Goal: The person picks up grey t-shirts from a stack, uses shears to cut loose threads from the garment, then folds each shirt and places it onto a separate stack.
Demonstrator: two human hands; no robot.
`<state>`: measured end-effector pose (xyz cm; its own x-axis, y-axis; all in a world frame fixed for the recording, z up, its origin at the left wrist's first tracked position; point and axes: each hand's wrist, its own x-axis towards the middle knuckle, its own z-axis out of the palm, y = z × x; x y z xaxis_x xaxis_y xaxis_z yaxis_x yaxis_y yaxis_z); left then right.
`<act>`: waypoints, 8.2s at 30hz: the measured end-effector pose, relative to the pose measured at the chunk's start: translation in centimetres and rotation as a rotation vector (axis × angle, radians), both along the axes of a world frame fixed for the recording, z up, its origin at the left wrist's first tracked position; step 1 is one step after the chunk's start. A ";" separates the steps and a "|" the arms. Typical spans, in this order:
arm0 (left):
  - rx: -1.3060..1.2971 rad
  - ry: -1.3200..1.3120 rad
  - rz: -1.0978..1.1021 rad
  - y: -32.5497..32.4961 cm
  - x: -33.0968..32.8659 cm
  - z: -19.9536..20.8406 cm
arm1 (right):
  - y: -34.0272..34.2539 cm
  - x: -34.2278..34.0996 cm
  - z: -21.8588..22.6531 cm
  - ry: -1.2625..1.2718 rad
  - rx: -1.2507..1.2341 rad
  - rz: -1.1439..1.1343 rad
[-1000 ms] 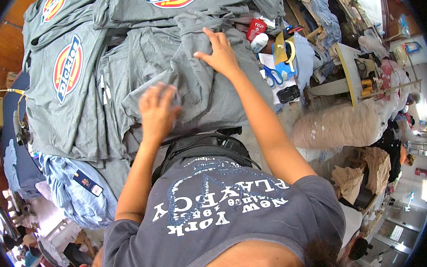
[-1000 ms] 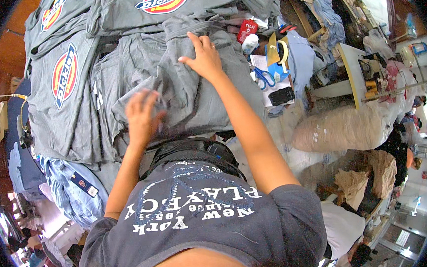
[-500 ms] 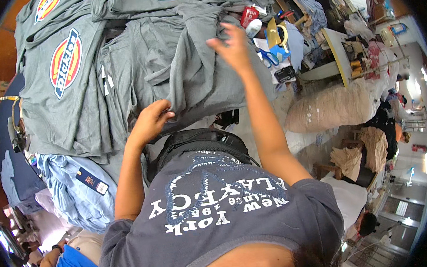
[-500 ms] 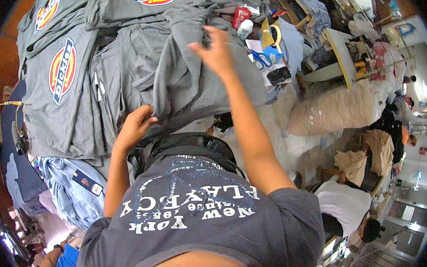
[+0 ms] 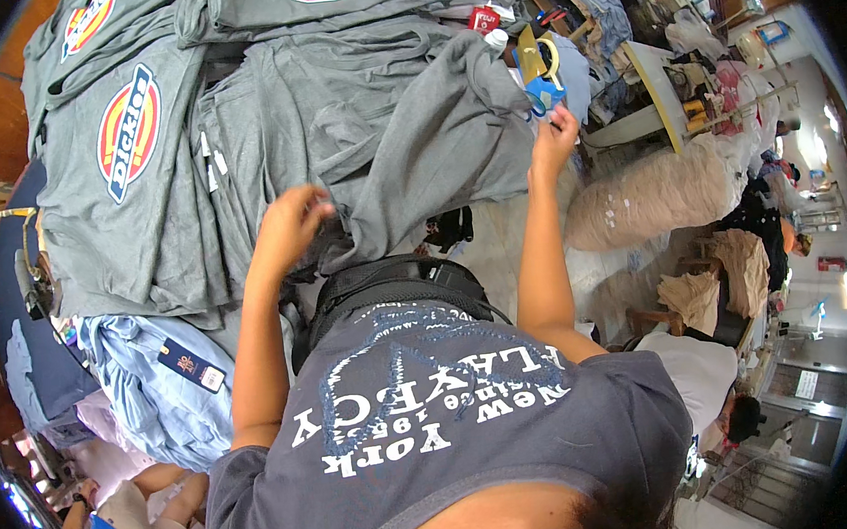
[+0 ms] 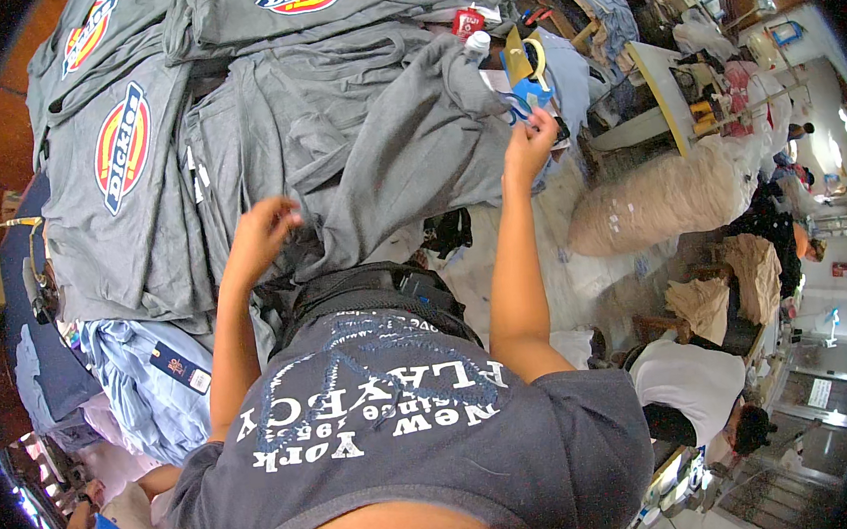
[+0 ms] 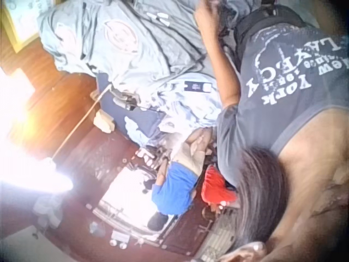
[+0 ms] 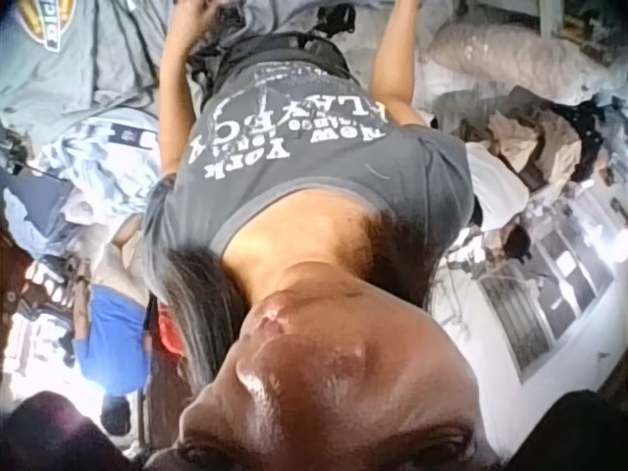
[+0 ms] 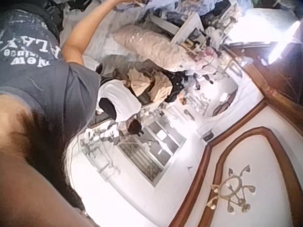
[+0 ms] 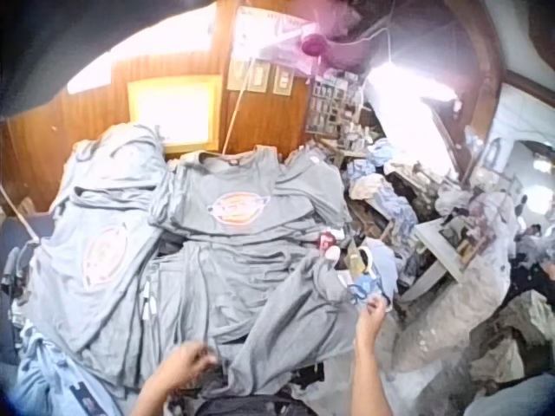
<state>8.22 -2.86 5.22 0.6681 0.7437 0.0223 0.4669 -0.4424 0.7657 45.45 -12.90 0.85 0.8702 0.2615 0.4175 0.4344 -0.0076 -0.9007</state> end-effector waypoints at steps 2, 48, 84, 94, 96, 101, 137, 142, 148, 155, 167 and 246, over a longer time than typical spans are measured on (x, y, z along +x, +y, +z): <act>0.304 0.035 0.093 0.4 1.7 0.1 | 1.5 -0.1 2.0 -0.278 -0.076 0.181; 0.137 -1.281 0.393 2.3 -8.3 16.1 | 8.0 4.0 15.3 -0.134 -0.596 1.042; -0.340 -0.446 0.714 6.4 -13.6 -2.7 | -2.2 -0.4 1.7 0.600 -0.361 0.537; 0.682 0.125 -0.034 -1.7 -1.0 -1.5 | 1.9 -13.1 2.5 -0.919 -0.546 0.895; 0.591 0.306 -0.040 -1.8 0.2 -3.6 | 1.8 -13.7 0.7 -1.099 -0.687 1.040; 0.534 0.488 0.040 -2.1 1.0 -4.4 | 2.0 -11.8 -1.5 -1.050 -0.775 1.069; 0.536 -0.054 0.980 4.0 -0.4 1.2 | 2.7 2.9 1.2 -0.669 -0.506 0.520; -0.693 -0.404 0.686 -1.3 4.4 -1.8 | 2.1 9.6 -2.2 -0.646 -1.055 0.377; -0.924 -0.652 0.736 -1.4 7.0 -3.3 | 3.2 8.8 -0.9 -0.424 -1.156 0.457; -0.988 -1.066 0.910 -1.7 9.1 -4.0 | 1.5 11.1 2.8 -0.328 -1.183 0.408; -0.895 -0.805 0.732 -1.6 9.8 -4.0 | -0.4 -1.3 5.5 0.396 -0.352 1.153; 0.568 0.165 0.226 0.5 -1.0 -0.5 | 7.3 5.9 8.3 0.346 -0.130 0.590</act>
<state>7.19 -2.38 4.73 0.5241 0.7696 0.3648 0.6885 -0.6350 0.3504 51.31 -5.61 9.20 0.6443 0.7610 0.0754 0.0874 0.0247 -0.9959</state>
